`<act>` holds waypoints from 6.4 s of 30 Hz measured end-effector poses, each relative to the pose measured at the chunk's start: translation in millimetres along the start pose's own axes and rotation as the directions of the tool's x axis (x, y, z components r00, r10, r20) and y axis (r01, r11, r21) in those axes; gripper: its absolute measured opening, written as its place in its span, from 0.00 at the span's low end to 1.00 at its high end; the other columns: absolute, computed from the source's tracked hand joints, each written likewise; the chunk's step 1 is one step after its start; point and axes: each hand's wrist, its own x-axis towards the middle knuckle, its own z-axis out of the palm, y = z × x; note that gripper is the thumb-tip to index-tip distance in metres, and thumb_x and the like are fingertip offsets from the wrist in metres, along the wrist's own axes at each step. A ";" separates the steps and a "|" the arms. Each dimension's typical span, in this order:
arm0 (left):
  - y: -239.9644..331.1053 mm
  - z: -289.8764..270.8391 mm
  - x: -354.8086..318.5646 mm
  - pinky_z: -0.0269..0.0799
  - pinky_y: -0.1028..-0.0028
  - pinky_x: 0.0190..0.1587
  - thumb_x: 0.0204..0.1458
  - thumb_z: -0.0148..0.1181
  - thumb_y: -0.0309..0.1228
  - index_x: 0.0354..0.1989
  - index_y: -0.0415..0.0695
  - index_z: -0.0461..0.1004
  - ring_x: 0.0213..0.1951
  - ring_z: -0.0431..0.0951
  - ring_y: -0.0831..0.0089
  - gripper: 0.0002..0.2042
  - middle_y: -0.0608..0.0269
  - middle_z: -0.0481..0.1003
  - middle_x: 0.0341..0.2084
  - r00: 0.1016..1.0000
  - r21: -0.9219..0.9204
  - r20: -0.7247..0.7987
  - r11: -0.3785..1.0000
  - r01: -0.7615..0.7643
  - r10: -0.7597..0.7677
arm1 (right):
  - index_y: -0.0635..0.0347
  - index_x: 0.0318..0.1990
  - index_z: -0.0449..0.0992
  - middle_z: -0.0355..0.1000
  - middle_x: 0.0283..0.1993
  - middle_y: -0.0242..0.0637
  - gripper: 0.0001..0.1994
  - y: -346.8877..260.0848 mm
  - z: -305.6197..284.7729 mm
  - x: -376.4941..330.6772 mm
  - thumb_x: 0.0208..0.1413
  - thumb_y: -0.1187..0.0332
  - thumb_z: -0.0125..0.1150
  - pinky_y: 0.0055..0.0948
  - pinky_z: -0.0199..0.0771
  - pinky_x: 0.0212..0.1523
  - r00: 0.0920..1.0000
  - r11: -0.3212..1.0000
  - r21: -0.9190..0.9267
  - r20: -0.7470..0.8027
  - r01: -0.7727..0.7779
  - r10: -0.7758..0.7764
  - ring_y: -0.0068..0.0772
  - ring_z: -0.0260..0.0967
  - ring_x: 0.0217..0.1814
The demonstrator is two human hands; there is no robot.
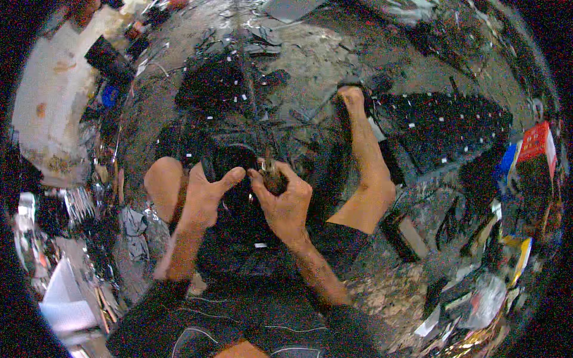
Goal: The person sits on the floor and uses a knife to trim excess material from the straps of black flip-flops. They handle the sandals one at a time, cutting the straps and placing the finished items aside.
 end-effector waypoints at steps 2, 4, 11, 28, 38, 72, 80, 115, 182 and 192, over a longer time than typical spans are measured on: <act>21.5 -5.3 -12.6 0.79 0.70 0.46 0.60 0.66 0.37 0.55 0.39 0.73 0.42 0.81 0.75 0.20 0.63 0.81 0.43 0.999 0.003 -0.050 1.000 0.014 -0.014 | 0.63 0.53 0.79 0.78 0.33 0.31 0.16 -5.9 -10.4 -8.2 0.60 0.68 0.68 0.22 0.72 0.36 0.995 0.994 -0.080 0.074 0.076 -0.070 0.18 0.70 0.32; 37.2 -30.3 -20.8 0.80 0.71 0.42 0.59 0.67 0.37 0.54 0.38 0.73 0.39 0.82 0.75 0.20 0.64 0.81 0.42 0.994 -0.112 -0.087 0.992 0.056 -0.066 | 0.60 0.55 0.76 0.79 0.33 0.41 0.17 -20.2 -25.3 -20.1 0.61 0.65 0.67 0.27 0.75 0.35 0.997 0.988 -0.145 0.057 0.058 -0.050 0.23 0.72 0.28; 13.2 -65.4 -48.1 0.80 0.70 0.46 0.61 0.64 0.40 0.56 0.40 0.72 0.43 0.82 0.74 0.20 0.63 0.81 0.43 0.939 -0.307 0.094 0.887 0.344 -0.332 | 0.61 0.46 0.74 0.66 0.24 0.43 0.09 21.5 -72.0 -136.6 0.68 0.67 0.50 0.33 0.65 0.27 0.874 0.946 -0.320 0.446 -0.044 0.191 0.38 0.65 0.21; 41.0 -56.5 -9.2 0.73 0.68 0.58 0.55 0.70 0.46 0.59 0.38 0.72 0.50 0.78 0.71 0.30 0.57 0.79 0.48 0.874 0.250 0.173 0.878 0.408 -0.455 | 0.59 0.65 0.65 0.75 0.30 0.55 0.22 -36.0 -3.7 107.4 0.70 0.57 0.49 0.51 0.72 0.37 0.458 0.818 -0.439 0.853 0.372 0.250 0.63 0.75 0.35; 8.5 13.5 -16.5 0.75 0.61 0.55 0.62 0.60 0.29 0.61 0.43 0.68 0.51 0.79 0.61 0.19 0.60 0.75 0.55 0.990 -0.798 0.015 0.597 -0.075 0.144 | 0.57 0.69 0.58 0.78 0.31 0.42 0.24 -7.3 -16.9 19.3 0.69 0.65 0.50 0.36 0.70 0.27 0.975 0.999 -0.038 0.220 0.001 0.007 0.34 0.72 0.24; -26.1 2.6 -34.9 0.81 0.59 0.51 0.53 0.70 0.27 0.54 0.42 0.72 0.46 0.82 0.63 0.21 0.61 0.79 0.45 0.885 -0.471 -0.273 0.854 0.218 -0.377 | 0.55 0.46 0.74 0.73 0.34 0.54 0.17 70.3 -15.8 6.3 0.44 0.70 0.60 0.52 0.71 0.38 0.850 0.941 -0.102 0.468 0.322 -0.240 0.64 0.72 0.40; -35.3 -7.1 -56.3 0.77 0.66 0.51 0.46 0.74 0.25 0.60 0.39 0.69 0.47 0.78 0.68 0.31 0.63 0.76 0.47 0.935 -0.433 -0.120 0.865 0.253 -0.333 | 0.53 0.40 0.74 0.77 0.29 0.52 0.19 97.0 65.7 164.8 0.69 0.47 0.48 0.60 0.74 0.33 0.916 0.814 -0.450 0.331 0.366 -0.229 0.64 0.76 0.34; 24.7 -36.8 -32.3 0.69 0.73 0.55 0.63 0.63 0.39 0.55 0.41 0.72 0.48 0.74 0.79 0.18 0.69 0.77 0.44 0.888 0.254 0.186 0.894 0.369 -0.420 | 0.53 0.55 0.70 0.73 0.26 0.56 0.15 12.3 -50.3 -7.6 0.68 0.57 0.53 0.57 0.71 0.33 0.677 0.910 -0.406 0.693 0.082 0.248 0.63 0.74 0.30; -158.4 115.5 70.3 0.83 0.58 0.43 0.53 0.55 0.22 0.48 0.36 0.72 0.44 0.82 0.61 0.14 0.55 0.78 0.43 0.939 -0.538 0.109 0.775 0.331 -0.326 | 0.61 0.44 0.71 0.62 0.21 0.27 0.18 83.6 -145.9 -69.0 0.74 0.54 0.44 0.21 0.58 0.18 0.862 0.905 0.242 -0.297 -0.349 0.411 0.16 0.58 0.18; -20.6 40.7 -21.7 0.81 0.65 0.47 0.57 0.67 0.31 0.54 0.38 0.73 0.47 0.82 0.66 0.18 0.54 0.79 0.47 0.994 -0.433 0.025 0.896 0.103 -0.102 | 0.61 0.50 0.72 0.63 0.22 0.26 0.17 46.3 -87.4 -72.1 0.74 0.56 0.45 0.22 0.59 0.22 0.985 0.981 0.080 0.019 -0.174 0.173 0.17 0.58 0.21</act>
